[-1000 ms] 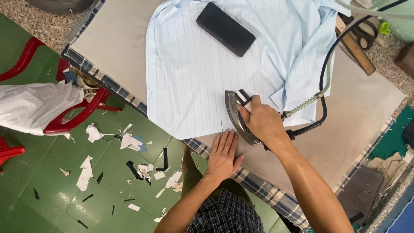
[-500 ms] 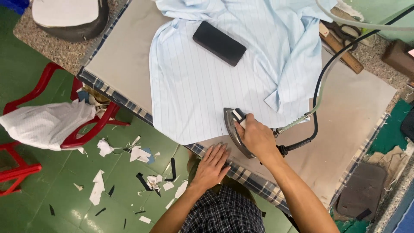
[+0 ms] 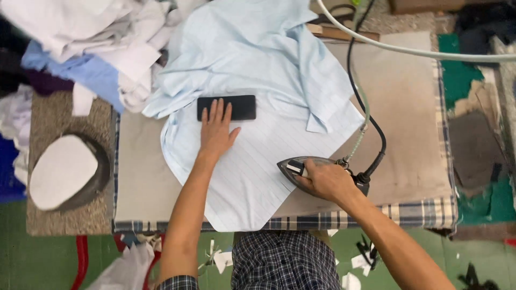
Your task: The person irons a light blue striped shirt on a work table using a steam iron. They repeatedly smooth the fabric, reposition the shirt, and iron different sections including the body and sleeves.
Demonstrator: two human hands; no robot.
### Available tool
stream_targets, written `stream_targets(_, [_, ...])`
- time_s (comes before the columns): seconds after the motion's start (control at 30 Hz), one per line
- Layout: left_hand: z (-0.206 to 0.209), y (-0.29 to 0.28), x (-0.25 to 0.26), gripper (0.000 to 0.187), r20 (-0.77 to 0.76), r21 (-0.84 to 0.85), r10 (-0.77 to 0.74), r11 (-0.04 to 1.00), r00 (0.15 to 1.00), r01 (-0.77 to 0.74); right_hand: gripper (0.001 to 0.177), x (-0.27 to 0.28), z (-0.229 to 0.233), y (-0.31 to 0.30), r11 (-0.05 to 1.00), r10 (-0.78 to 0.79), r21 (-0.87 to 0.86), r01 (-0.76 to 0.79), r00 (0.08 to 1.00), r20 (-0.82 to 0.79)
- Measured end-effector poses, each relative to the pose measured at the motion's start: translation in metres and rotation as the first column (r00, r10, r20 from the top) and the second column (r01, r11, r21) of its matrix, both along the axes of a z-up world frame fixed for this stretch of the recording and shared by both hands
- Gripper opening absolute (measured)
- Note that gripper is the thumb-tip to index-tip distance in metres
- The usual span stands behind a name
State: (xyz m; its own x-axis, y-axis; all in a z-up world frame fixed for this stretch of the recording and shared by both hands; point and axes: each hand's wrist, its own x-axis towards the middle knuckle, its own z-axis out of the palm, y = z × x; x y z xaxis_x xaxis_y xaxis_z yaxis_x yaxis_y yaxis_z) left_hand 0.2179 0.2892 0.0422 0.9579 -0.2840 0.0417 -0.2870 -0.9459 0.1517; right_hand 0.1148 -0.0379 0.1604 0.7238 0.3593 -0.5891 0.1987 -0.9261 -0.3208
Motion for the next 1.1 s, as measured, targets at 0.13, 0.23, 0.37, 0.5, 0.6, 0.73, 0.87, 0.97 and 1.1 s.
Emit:
stream_targets(0.13, [-0.001, 0.010, 0.017, 0.069, -0.231, 0.026, -0.068, 0.997, 0.970, 0.076, 0.046, -0.019, -0.004, -0.023, 0.986, -0.167, -0.024, 0.168, 0.986, 0.012])
stream_targets(0.23, [-0.006, 0.013, 0.011, 0.061, -0.215, 0.012, -0.150, 0.988, 0.965, 0.156, 0.047, -0.038, -0.010, -0.052, 0.944, -0.313, -0.089, 0.317, 0.948, 0.062])
stream_targets(0.37, [-0.003, -0.006, -0.015, 0.058, -0.289, 0.042, -0.257, 0.959, 0.922, 0.281, 0.057, -0.057, -0.015, -0.094, 0.821, -0.521, -0.155, 0.549, 0.832, 0.191])
stream_targets(0.5, [-0.011, -0.040, -0.035, 0.073, -0.267, 0.068, -0.402, 0.899, 0.876, 0.434, 0.065, -0.056, -0.067, -0.135, 0.717, -0.621, -0.144, 0.682, 0.719, 0.312])
stream_targets(0.6, [0.019, -0.086, -0.048, 0.067, -0.392, 0.017, -0.510, 0.828, 0.766, 0.560, 0.065, -0.040, -0.061, -0.142, 0.638, -0.712, -0.075, 0.767, 0.624, 0.324])
stream_targets(0.73, [0.012, -0.132, -0.081, 0.065, -0.390, -0.123, -0.580, 0.802, 0.715, 0.584, 0.067, -0.021, -0.067, -0.151, 0.591, -0.755, -0.025, 0.806, 0.564, 0.335])
stream_targets(0.87, [-0.001, -0.166, -0.118, 0.061, -0.297, -0.218, -0.623, 0.782, 0.724, 0.584, 0.065, 0.002, -0.066, -0.153, 0.584, -0.757, 0.002, 0.812, 0.544, 0.363])
stream_targets(0.97, [0.002, -0.176, -0.126, 0.060, -0.263, -0.235, -0.616, 0.787, 0.742, 0.570, 0.062, 0.019, -0.068, -0.156, 0.599, -0.742, 0.018, 0.801, 0.546, 0.389])
stream_targets(1.1, [-0.007, -0.174, -0.129, 0.060, -0.234, -0.216, -0.604, 0.796, 0.762, 0.565, 0.061, 0.036, -0.079, -0.165, 0.629, -0.718, 0.045, 0.776, 0.558, 0.416])
